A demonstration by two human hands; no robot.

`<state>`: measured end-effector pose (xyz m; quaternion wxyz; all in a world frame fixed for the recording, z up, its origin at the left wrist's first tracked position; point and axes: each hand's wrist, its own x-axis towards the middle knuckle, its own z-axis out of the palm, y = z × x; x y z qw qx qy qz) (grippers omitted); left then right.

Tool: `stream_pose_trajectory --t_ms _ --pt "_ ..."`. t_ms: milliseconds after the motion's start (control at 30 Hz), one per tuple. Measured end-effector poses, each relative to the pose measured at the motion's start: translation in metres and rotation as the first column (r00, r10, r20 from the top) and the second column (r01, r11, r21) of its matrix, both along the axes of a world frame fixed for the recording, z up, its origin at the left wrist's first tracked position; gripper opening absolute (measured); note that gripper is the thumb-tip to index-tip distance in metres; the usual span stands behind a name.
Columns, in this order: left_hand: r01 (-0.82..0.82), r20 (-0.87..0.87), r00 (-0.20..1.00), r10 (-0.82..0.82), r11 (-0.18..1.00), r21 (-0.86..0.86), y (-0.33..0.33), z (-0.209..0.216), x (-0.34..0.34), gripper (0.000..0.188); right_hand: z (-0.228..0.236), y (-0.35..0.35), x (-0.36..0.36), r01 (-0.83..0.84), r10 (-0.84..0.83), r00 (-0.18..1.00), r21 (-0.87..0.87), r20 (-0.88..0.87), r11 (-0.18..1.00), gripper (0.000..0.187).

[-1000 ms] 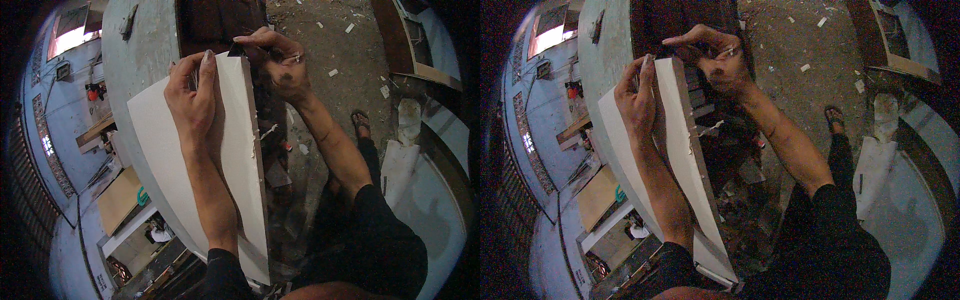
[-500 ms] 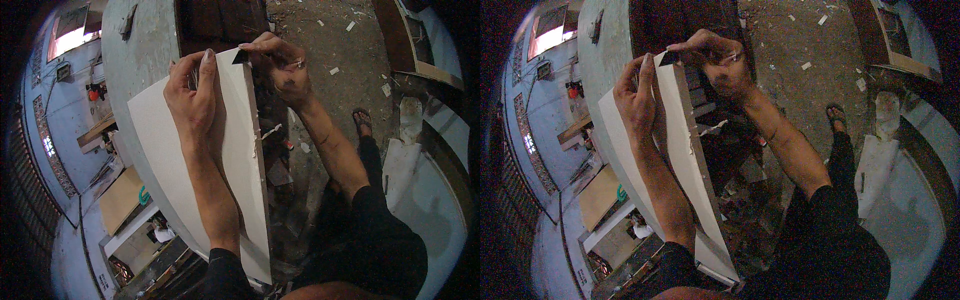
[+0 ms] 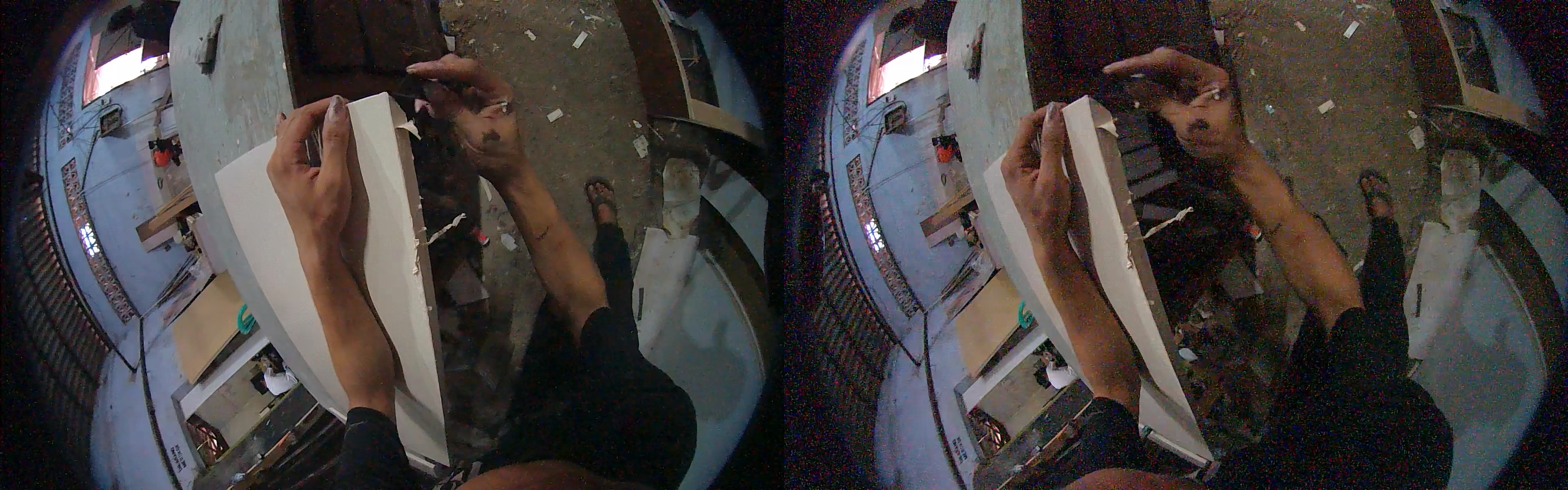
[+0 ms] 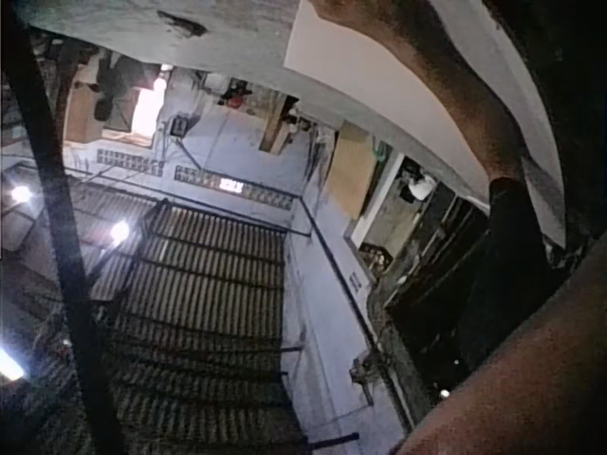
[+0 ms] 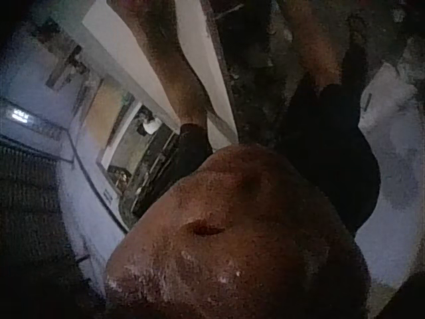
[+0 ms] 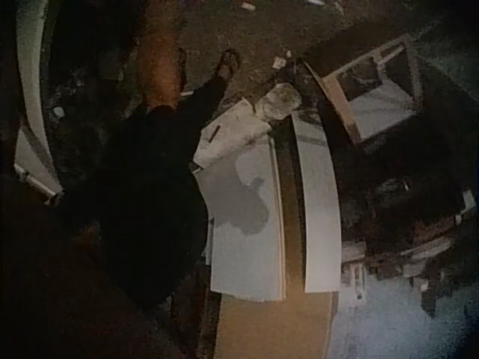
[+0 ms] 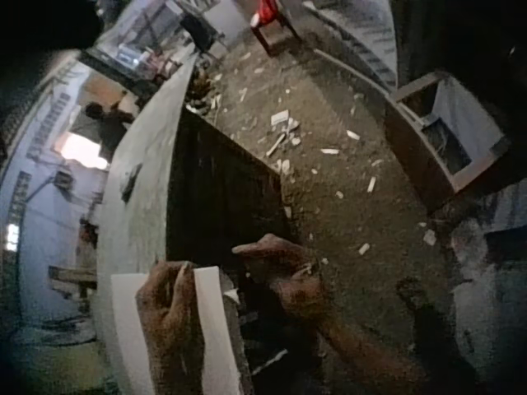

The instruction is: The person sands the edge of a white wood panel using a small piece of sandpaper, then wipes the dust away by hand and inspects the edge.

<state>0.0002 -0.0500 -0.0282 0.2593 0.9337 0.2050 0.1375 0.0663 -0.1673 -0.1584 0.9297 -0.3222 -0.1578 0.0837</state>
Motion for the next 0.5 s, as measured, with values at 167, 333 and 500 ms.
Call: stream_pose_trajectory --t_ms 167,333,500 --pt "-0.024 -0.022 0.999 0.024 1.0 -0.005 0.0 0.0 -0.002 0.022 0.008 0.007 0.002 -0.025 0.022 0.996 0.033 0.083 0.999 0.023" --pt "-0.003 -0.01 1.0 0.003 1.0 0.005 -0.001 0.0 -0.001 0.022 0.015 0.004 0.007 -0.063 0.063 0.993 -0.001 0.102 0.998 0.018" --pt "0.006 -0.016 1.0 -0.005 0.999 0.042 -0.001 0.002 -0.002 0.023 0.018 0.013 0.003 -0.005 0.001 0.998 0.058 0.065 0.998 0.02"
